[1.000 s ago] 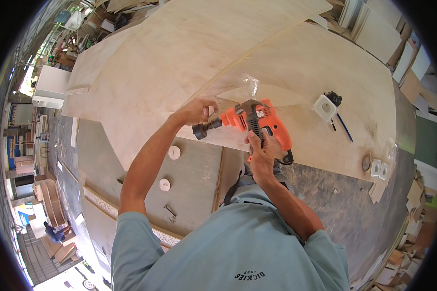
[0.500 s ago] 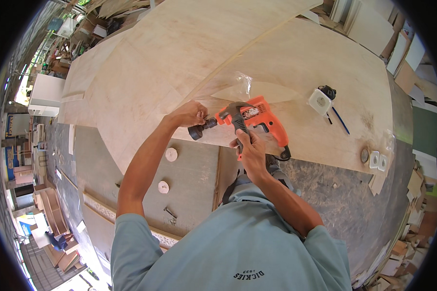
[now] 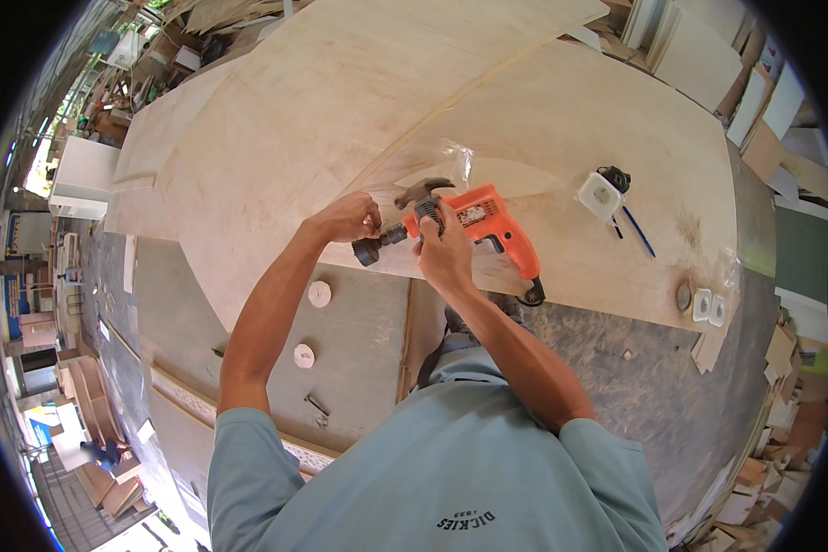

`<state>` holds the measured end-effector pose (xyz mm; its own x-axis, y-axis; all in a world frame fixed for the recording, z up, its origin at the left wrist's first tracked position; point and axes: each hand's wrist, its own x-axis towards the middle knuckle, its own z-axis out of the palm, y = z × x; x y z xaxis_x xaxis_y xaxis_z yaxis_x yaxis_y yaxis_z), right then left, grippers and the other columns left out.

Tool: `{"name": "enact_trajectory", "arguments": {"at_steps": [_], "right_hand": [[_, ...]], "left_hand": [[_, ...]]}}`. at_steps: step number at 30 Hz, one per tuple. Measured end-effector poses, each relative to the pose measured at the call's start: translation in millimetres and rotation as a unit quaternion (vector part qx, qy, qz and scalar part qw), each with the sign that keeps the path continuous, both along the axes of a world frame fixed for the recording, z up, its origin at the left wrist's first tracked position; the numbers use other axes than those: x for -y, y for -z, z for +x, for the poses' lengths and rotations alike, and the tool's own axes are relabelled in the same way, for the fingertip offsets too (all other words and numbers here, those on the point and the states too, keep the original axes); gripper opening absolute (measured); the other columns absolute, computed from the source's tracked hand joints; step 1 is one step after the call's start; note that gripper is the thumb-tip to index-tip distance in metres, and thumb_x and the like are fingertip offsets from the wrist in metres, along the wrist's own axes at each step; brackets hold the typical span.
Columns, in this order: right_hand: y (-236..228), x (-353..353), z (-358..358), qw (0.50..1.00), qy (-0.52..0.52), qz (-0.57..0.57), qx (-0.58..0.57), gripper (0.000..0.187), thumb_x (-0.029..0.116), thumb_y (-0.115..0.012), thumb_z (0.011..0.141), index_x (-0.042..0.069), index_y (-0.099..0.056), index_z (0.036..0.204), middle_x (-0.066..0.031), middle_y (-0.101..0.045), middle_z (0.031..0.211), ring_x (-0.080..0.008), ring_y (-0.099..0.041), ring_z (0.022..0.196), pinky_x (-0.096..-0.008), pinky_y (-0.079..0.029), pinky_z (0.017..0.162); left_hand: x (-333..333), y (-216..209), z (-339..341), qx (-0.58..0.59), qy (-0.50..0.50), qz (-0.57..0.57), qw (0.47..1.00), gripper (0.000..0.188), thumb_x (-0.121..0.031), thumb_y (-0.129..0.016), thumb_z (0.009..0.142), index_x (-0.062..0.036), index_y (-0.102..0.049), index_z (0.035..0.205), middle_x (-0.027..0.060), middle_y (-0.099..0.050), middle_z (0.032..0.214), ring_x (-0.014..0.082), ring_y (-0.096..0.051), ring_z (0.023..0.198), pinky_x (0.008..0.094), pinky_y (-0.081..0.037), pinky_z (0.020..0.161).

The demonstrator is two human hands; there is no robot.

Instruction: The person prepares and fits a triple electrical socket unit onto a piece of wood. They use a drill with a hole-saw attachment to make a pilot hole, then align the socket unit with the pre-cut holes in the wood.

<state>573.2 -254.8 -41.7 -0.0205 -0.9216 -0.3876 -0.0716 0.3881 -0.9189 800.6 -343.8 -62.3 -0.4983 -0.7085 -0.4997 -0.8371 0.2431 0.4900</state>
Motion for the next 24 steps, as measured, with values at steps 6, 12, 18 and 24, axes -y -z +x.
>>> {"name": "enact_trajectory", "arguments": {"at_steps": [6,12,18,24], "right_hand": [[60.9,-4.1,9.3,0.930,-0.068,-0.265,-0.246,0.055,0.023,-0.051,0.105,0.002,-0.043,0.154,-0.0071,-0.071,0.090,-0.0117,-0.061,0.060,-0.0307,-0.050,0.057],[28.9,-6.1,11.1,0.991,0.000,-0.113,-0.070,0.051,0.025,-0.049,0.104,0.002,-0.047,0.150,-0.0199,-0.071,0.100,-0.0347,-0.066,0.087,-0.0467,-0.050,0.082],[38.9,-6.8,6.4,0.990,-0.015,-0.097,-0.098,0.035,0.020,-0.050,0.107,0.000,-0.056,0.136,-0.0076,-0.065,0.079,-0.0149,-0.061,0.060,-0.0379,-0.051,0.063],[34.8,8.9,-3.0,0.980,-0.156,-0.091,-0.082,0.036,0.019,-0.049,0.106,0.001,-0.057,0.137,-0.0100,-0.063,0.076,-0.0161,-0.064,0.063,-0.0375,-0.052,0.062]], "left_hand": [[2.0,0.3,-3.9,-0.012,0.033,-0.044,0.998,0.017,-0.010,-0.080,0.076,-0.0011,-0.082,0.091,0.0183,-0.074,0.091,0.0339,-0.069,0.096,0.0425,-0.052,0.085],[4.6,10.5,1.1,-0.014,0.029,-0.044,0.999,0.016,-0.010,-0.080,0.076,-0.0022,-0.082,0.090,0.0186,-0.073,0.090,0.0342,-0.068,0.096,0.0435,-0.052,0.084],[1.7,14.9,5.0,-0.026,0.056,-0.055,0.997,0.014,-0.011,-0.080,0.076,-0.0033,-0.082,0.088,0.0172,-0.071,0.088,0.0341,-0.067,0.097,0.0444,-0.051,0.082],[-1.0,11.3,7.1,-0.006,0.069,-0.037,0.997,0.011,-0.014,-0.082,0.076,-0.0058,-0.082,0.085,0.0115,-0.069,0.088,0.0299,-0.064,0.098,0.0410,-0.049,0.086]]}}
